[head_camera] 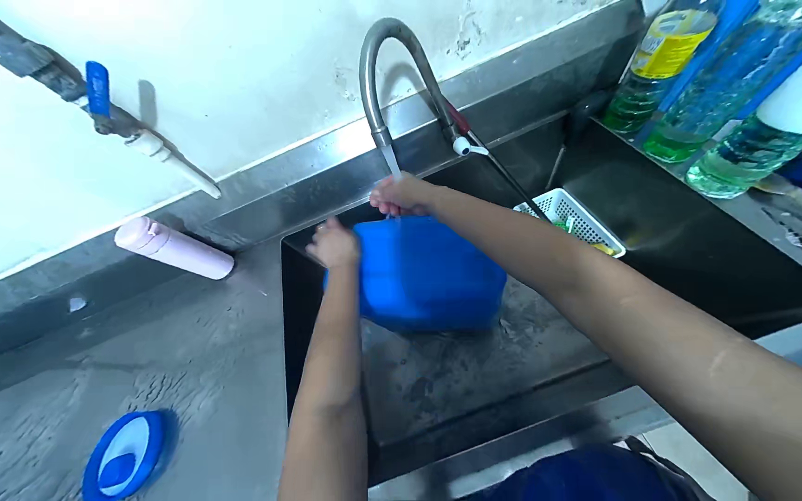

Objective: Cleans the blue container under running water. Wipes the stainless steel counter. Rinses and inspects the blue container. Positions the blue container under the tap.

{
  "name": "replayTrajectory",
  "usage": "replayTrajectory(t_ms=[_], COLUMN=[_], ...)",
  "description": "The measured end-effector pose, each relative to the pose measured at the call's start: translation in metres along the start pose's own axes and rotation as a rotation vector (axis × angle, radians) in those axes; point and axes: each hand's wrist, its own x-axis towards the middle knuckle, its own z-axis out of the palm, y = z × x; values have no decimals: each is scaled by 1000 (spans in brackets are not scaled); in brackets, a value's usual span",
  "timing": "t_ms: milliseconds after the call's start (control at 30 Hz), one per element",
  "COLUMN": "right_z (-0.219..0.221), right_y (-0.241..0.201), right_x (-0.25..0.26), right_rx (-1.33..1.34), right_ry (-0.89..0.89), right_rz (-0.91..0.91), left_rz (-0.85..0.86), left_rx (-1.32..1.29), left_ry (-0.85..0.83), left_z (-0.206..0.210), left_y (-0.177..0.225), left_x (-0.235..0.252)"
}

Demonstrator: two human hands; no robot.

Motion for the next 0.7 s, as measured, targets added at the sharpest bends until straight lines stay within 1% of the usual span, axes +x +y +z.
replayTrajectory(t_ms=[33,67,100,133,167,200,233,300,333,367,400,433,467,500,567,600,633,667,700], right_z=[1,2,2,3,2,1,0,-11,-17,-22,-24,-25,-24,-19,-8,-6,-8,-19,-35], right_y=[-4,-8,-9,-7,-8,-10,-10,-19,-22,-24,-25,-26,-26,-25,-24,-23,-20,-18,-12], right_x=[-2,-3,-2,1,-1,-1,-1,-3,-3,-2,-2,-1,-1,-5,-18,-23,-27,-30,-29], right_rx=[-18,-48,-68,-57,-29,-16,-34,-55,-65,-78,-82,-79,-43,30,140,112,0,-181,-370], right_ry=[0,0,7,29,12,-15,-21,-106,-141,-131,-69,-1,39,30,-125,-195,-193,-131,9], right_rz=[-21,-33,-31,-19,26,72,93,162,190,217,249,277,283,274,196,165,127,81,46], left_rz=[197,378,503,553,549,498,416,227,166,138,151,201,283,388,569,605,594,565,484], left_rx=[-18,-32,14,91,130,123,67,-29,-29,-18,-14,-18,-35,-53,-33,-30,-31,-8,27], left_ry=[-2,-48,-116,-183,-209,-224,-237,-243,-237,-232,-217,-206,-200,-199,-219,-206,-203,-178,-225], left_z=[5,10,16,21,24,23,19,11,8,8,10,12,15,18,22,25,26,27,25], left_y=[14,32,51,67,74,73,64,36,25,19,20,27,37,47,61,60,56,51,49], left_x=[-15,-30,-45,-56,-60,-57,-48,-22,-12,-7,-8,-13,-20,-28,-34,-32,-28,-22,-16])
